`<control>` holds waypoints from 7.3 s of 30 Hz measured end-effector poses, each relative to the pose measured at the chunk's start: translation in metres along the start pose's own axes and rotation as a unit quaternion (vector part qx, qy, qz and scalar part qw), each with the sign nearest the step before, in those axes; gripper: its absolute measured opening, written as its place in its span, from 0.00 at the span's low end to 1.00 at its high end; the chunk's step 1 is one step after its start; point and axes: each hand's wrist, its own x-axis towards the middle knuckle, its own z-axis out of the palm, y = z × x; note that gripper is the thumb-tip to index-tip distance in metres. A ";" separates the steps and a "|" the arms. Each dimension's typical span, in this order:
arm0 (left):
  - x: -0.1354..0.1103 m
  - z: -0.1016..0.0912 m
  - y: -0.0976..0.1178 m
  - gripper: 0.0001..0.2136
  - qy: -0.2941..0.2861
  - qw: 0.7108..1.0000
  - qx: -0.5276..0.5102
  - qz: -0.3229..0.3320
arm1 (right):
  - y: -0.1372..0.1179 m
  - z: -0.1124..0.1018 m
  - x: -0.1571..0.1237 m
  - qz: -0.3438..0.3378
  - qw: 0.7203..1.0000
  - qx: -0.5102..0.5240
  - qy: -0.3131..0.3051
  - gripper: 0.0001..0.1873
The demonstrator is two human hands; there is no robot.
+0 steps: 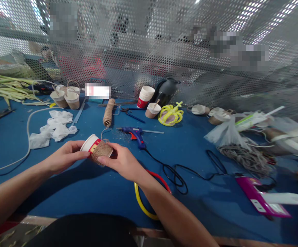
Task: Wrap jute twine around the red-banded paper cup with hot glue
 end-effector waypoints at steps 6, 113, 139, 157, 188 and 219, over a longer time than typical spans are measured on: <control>-0.001 0.001 0.001 0.12 0.008 1.000 0.027 -0.007 | 0.001 0.002 -0.001 0.005 1.000 0.003 -0.003 0.27; 0.013 0.011 -0.029 0.15 0.056 0.995 0.078 0.016 | 0.041 -0.092 0.028 0.133 0.861 -0.417 0.259 0.04; 0.021 0.010 -0.033 0.14 0.048 0.988 0.148 0.004 | -0.010 -0.024 -0.035 0.012 0.947 -0.267 0.177 0.09; 0.023 0.007 -0.037 0.15 0.029 0.990 0.134 0.021 | -0.004 -0.023 -0.034 -0.057 0.919 -0.360 0.151 0.06; 0.019 0.006 -0.029 0.17 0.020 0.975 0.212 0.062 | -0.010 -0.025 -0.032 -0.022 0.921 -0.358 0.149 0.06; 0.018 0.002 -0.028 0.16 0.001 0.962 0.260 0.082 | -0.024 -0.024 -0.036 0.120 0.953 -0.243 0.137 0.11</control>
